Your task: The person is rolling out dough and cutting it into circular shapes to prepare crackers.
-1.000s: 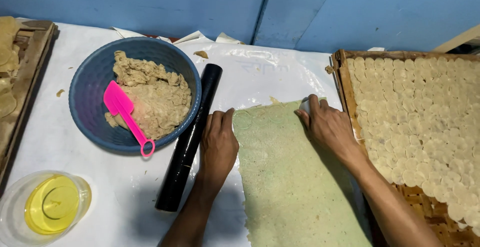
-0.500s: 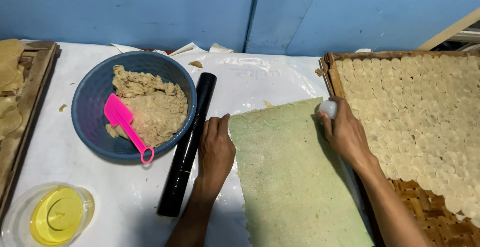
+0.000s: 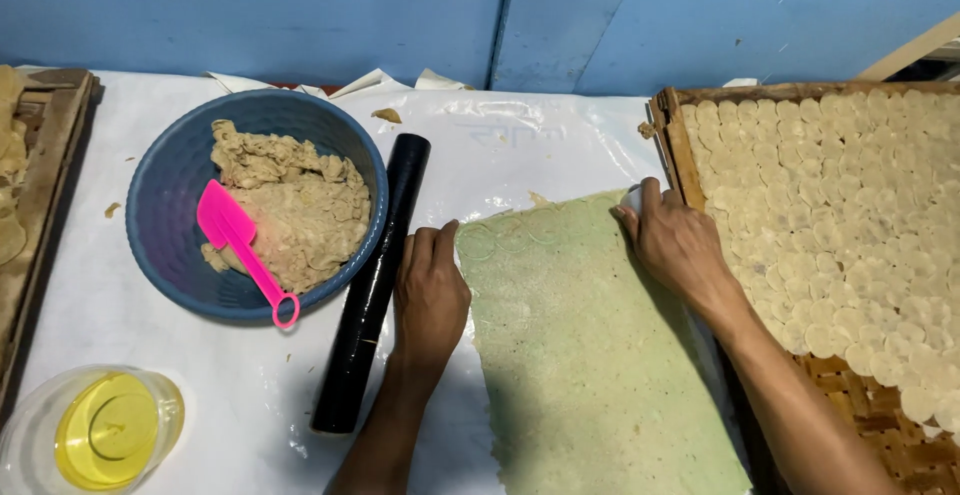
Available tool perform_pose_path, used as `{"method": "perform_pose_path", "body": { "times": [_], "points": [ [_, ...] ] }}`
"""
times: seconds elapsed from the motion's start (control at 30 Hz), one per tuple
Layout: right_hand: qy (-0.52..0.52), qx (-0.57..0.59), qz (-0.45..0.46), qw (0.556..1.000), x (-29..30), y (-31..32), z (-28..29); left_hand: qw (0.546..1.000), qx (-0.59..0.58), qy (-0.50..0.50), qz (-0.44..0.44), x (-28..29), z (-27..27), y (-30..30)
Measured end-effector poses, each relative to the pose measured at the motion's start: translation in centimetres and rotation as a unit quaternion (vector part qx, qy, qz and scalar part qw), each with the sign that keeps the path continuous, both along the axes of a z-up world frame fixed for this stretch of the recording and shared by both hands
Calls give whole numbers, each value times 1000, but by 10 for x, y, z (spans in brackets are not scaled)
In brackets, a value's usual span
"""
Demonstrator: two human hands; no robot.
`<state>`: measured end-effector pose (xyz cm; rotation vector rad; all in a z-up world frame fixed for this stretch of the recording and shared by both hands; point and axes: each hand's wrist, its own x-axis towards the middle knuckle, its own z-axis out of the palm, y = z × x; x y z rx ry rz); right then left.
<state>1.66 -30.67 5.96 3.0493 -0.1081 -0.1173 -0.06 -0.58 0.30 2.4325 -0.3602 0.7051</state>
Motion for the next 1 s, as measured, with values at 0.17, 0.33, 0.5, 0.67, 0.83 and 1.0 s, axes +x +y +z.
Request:
{"method": "perform_pose_path", "body": {
  "times": [0.17,0.33,0.5,0.67,0.83,1.0],
  "points": [
    [16,5,6,1000,-1,-11,-5,1000,-9,7,-5,-1,-2,0],
    [50,57,-15,997,-4,-13,3,1000,-13,-9,-1,-2,-2,2],
    [-40,158,-24,986,-46,44,27,1000,-15,-5,-7,-1,-8,3],
    [18,200,92,975,-70,135,32,1000,-27,10,-11,1,-11,6],
    [49,135,150,978,-55,166,29,999,-28,15,-8,-2,-1,10],
    [73,61,174,980,-43,172,14,995,-46,72,-47,6,-21,9]
  ]
}}
